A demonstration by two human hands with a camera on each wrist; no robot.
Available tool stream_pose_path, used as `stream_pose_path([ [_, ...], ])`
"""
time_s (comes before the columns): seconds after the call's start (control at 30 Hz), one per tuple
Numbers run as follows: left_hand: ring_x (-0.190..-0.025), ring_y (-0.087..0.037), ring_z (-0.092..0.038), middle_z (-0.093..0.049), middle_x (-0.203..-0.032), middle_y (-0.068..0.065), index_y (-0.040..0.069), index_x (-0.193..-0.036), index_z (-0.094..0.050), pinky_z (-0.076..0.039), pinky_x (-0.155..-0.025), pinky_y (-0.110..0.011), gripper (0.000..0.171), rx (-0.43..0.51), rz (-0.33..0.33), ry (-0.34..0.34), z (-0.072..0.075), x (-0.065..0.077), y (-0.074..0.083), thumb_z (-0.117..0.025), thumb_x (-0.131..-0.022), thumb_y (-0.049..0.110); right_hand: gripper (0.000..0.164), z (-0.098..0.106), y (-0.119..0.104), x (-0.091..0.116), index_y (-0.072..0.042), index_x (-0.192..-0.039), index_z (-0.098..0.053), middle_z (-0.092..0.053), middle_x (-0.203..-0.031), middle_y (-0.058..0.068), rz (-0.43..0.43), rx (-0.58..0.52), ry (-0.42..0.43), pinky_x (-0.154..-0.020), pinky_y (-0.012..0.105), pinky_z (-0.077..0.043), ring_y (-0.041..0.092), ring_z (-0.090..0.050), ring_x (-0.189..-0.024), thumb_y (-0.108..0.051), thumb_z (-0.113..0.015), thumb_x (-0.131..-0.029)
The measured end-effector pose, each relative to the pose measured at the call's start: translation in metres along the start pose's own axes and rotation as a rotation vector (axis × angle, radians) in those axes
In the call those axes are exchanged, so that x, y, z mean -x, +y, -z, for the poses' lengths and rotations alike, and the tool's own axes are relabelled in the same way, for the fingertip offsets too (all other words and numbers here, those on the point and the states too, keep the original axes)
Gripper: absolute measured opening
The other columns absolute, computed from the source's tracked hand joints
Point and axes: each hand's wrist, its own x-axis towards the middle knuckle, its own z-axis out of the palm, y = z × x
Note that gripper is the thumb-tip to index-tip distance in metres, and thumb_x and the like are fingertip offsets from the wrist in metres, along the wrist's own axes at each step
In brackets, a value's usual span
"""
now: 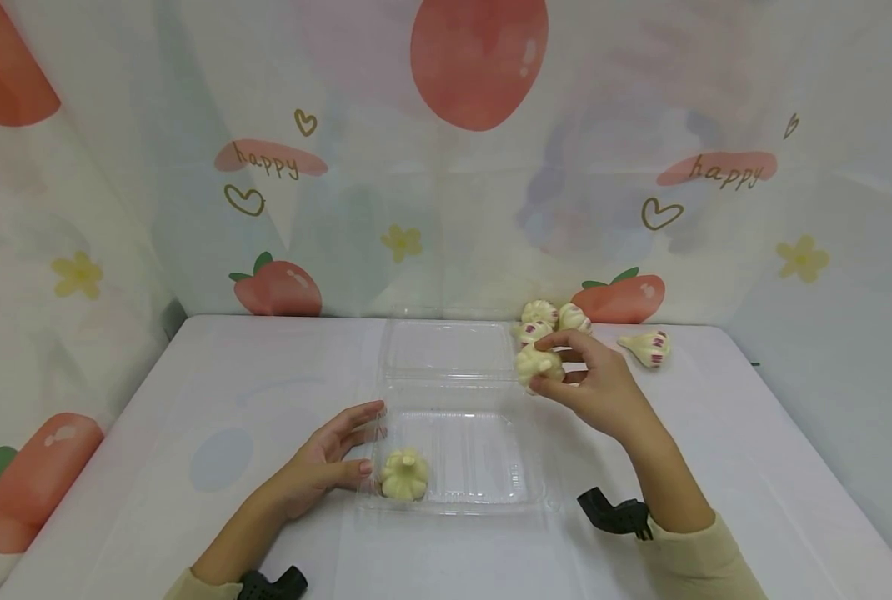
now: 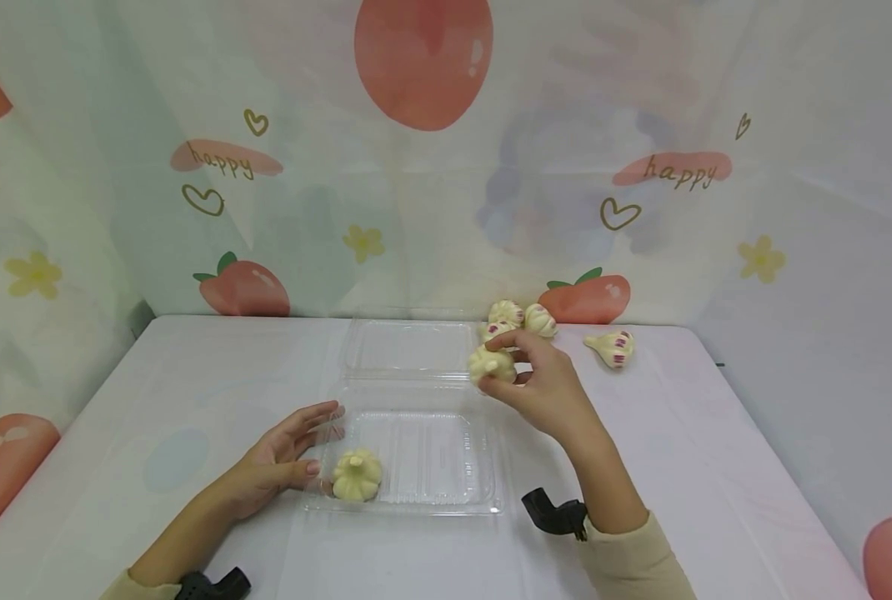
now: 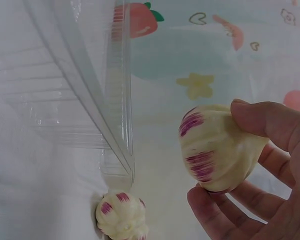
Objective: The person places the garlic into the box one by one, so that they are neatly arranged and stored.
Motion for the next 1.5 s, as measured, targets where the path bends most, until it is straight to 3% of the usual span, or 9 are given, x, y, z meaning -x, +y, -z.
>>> stream_pose_path([
  [0.83,-0.148,-0.041,-0.021,-0.018,-0.163,-0.014,0.009,-0.157,-0.025,-0.055,-0.09,-0.043,0.075,-0.009,-0.012,-0.002,0.0,0.0,0.0,-0.063,-0.093,0.001,0.04,-0.017,-0.015,0.007,-0.02,-0.115,-0.066,-0.066,-0.122,-0.002,0.107,-0.017,-0.059,-0.086,0.036,-0.056,0.019,-0.062,-0.104,-0.015,-0.085,-0.08],
  [1.5,-0.148,-0.041,-0.021,-0.018,-0.163,-0.014,0.009,-0.157,-0.025,-0.056,-0.089,-0.042,0.076,-0.006,-0.007,0.004,0.0,0.0,0.001,-0.064,-0.092,0.0,0.041,-0.034,-0.028,0.012,-0.025,-0.114,-0.065,-0.064,-0.121,-0.01,0.187,0.004,-0.14,-0.083,0.033,-0.056,0.01,-0.059,-0.104,-0.015,-0.085,-0.079],
])
